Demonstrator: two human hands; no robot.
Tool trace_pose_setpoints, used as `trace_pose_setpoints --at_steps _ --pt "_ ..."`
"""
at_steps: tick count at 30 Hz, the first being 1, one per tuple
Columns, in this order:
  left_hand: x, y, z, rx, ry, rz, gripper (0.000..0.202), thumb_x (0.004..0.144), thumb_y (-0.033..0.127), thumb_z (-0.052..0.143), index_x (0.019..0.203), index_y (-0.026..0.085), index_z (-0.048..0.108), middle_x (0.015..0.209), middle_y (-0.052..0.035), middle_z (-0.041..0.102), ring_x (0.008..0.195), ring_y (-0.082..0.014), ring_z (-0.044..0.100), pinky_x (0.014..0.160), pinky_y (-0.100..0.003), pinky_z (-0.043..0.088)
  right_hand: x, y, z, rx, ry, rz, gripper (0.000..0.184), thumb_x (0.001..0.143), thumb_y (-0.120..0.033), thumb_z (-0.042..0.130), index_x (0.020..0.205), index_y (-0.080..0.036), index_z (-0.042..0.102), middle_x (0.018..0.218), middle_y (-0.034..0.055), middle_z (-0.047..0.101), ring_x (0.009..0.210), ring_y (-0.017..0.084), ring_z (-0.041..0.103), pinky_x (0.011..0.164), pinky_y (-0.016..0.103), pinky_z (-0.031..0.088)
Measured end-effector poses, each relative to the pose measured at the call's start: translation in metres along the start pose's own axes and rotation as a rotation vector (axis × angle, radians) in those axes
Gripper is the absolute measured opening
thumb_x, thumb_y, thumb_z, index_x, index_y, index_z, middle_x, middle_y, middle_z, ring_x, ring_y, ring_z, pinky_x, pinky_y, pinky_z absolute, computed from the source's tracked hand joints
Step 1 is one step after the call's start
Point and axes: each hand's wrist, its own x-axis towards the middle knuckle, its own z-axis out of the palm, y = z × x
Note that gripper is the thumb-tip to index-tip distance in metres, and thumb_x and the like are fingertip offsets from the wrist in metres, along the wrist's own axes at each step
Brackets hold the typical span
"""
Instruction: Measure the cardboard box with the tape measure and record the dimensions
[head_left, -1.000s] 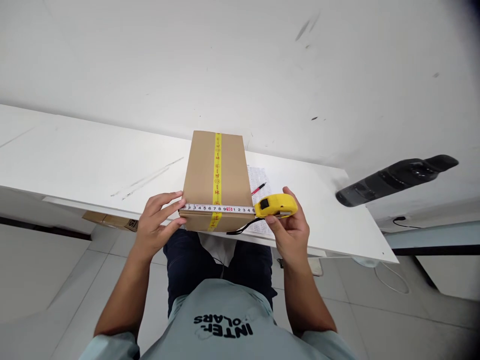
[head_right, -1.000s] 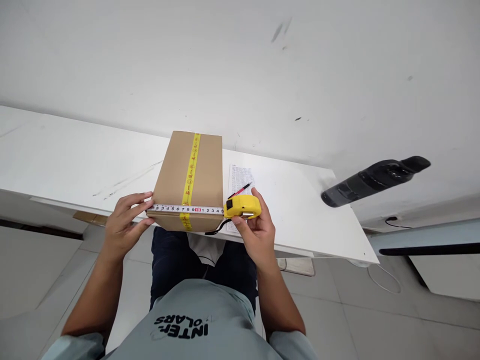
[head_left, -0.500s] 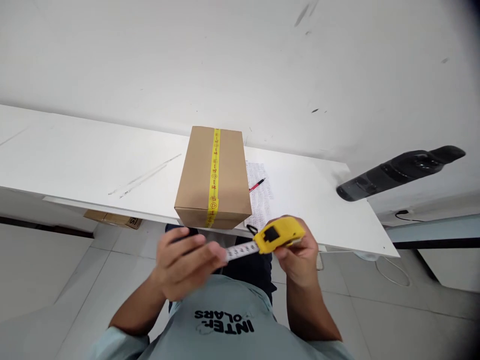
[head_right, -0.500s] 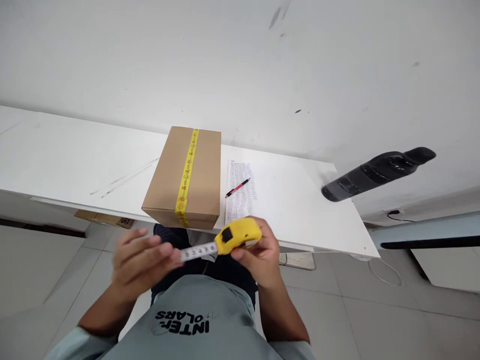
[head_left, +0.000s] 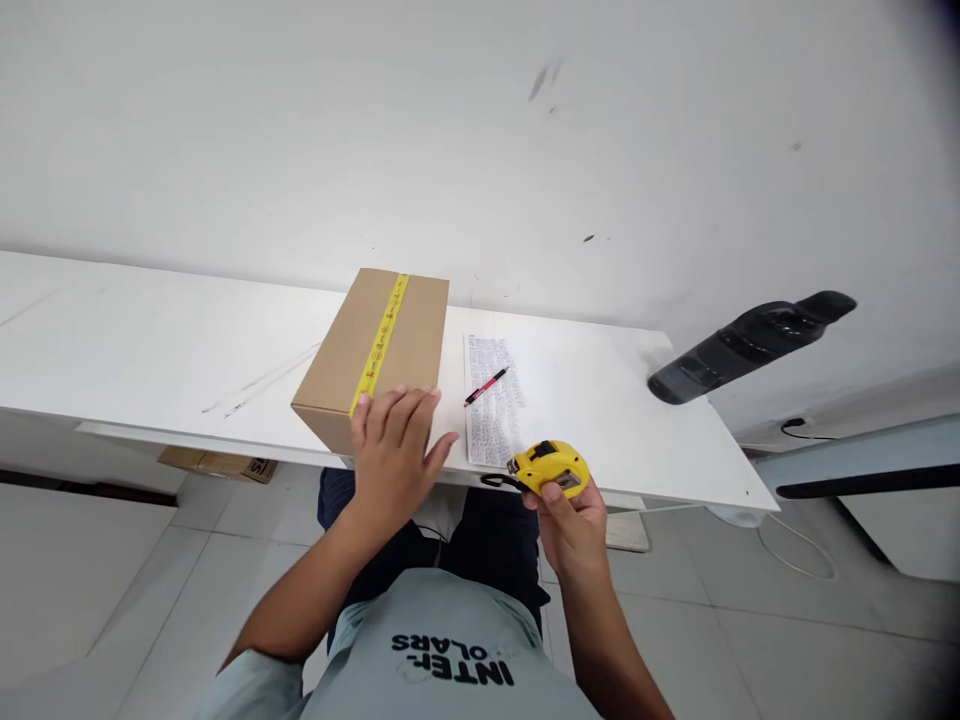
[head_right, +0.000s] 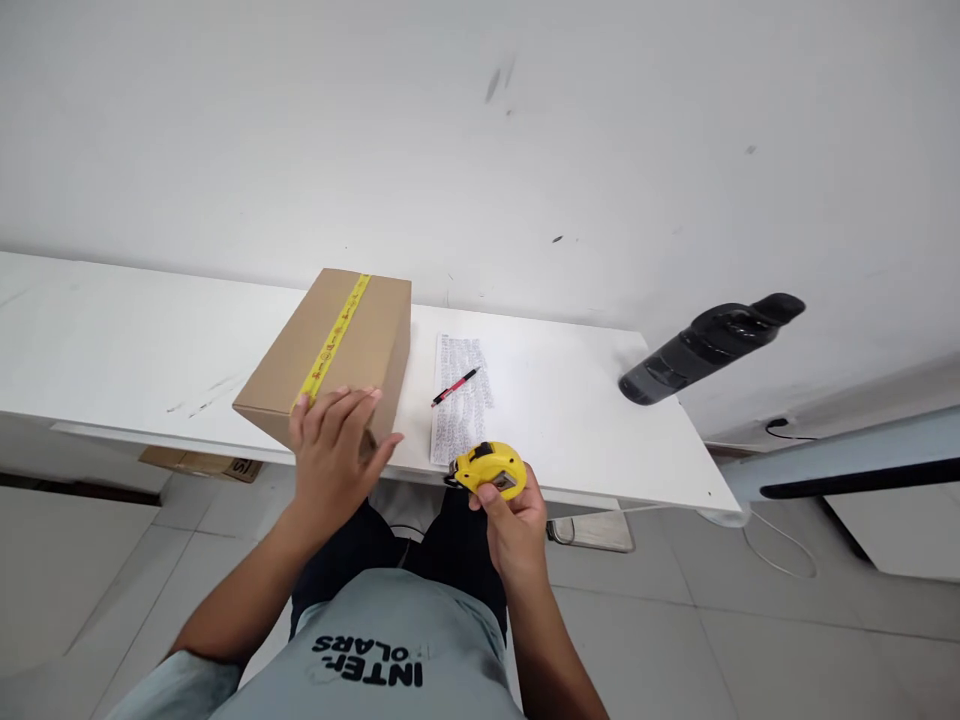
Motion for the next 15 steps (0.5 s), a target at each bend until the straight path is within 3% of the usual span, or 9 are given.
trace_pose_setpoints --at_steps 3,5,9,11,15 --pt "-0.007 -0.02 -0.01 -0.05 0.035 0.019 0.041 0.094 0.021 0.067 0.134 0.028 0.059 0.115 -0.0041 0.076 0.121 -0.0237 0.065 0.126 -0.048 0.026 0.005 0.001 -0.004 -0.047 0.003 -0.026 0.037 0.076 -0.042 0.087 0.099 -0.023 0.066 0.08 -0.0005 0.065 0.063 0.015 0.058 0.053 0.027 0.048" --pt "-0.018 -0.036 -0.021 -0.076 0.081 -0.001 0.041 0.093 0.018 0.064 0.132 0.029 0.058 0.113 -0.0036 0.075 0.13 -0.0247 0.059 0.127 -0.055 0.024 0.008 0.002 -0.005 -0.051 0.006 -0.034 0.037 0.075 -0.043 0.087 0.097 -0.023 0.066 0.079 -0.0006 0.064 0.062 0.014 0.057 0.053 0.027 0.048" --pt "-0.044 -0.078 -0.048 0.049 0.173 -0.127 0.047 0.092 0.022 0.065 0.137 0.027 0.054 0.145 -0.0143 0.058 0.157 -0.0321 0.028 0.126 -0.065 0.022 0.017 0.003 -0.007 -0.045 0.008 -0.042 0.039 0.071 -0.04 0.09 0.097 -0.022 0.068 0.08 -0.0001 0.066 0.063 0.014 0.058 0.053 0.026 0.051" --pt "-0.054 -0.102 -0.063 0.037 0.129 -0.172 0.048 0.094 0.022 0.063 0.14 0.026 0.053 0.156 -0.0166 0.047 0.156 -0.0332 0.029 0.124 -0.064 0.029 0.023 0.003 -0.009 -0.036 0.022 -0.053 0.039 0.07 -0.039 0.091 0.096 -0.021 0.069 0.083 0.0006 0.068 0.065 0.013 0.059 0.053 0.025 0.052" --pt "-0.067 -0.143 -0.09 -0.165 0.111 -0.356 0.039 0.099 0.023 0.053 0.138 0.027 0.053 0.161 -0.0141 0.042 0.152 -0.0295 0.039 0.124 -0.058 0.036 0.036 0.002 -0.008 0.001 0.096 -0.083 0.04 0.066 -0.036 0.093 0.095 -0.02 0.07 0.096 0.0041 0.071 0.072 0.015 0.064 0.051 0.023 0.052"
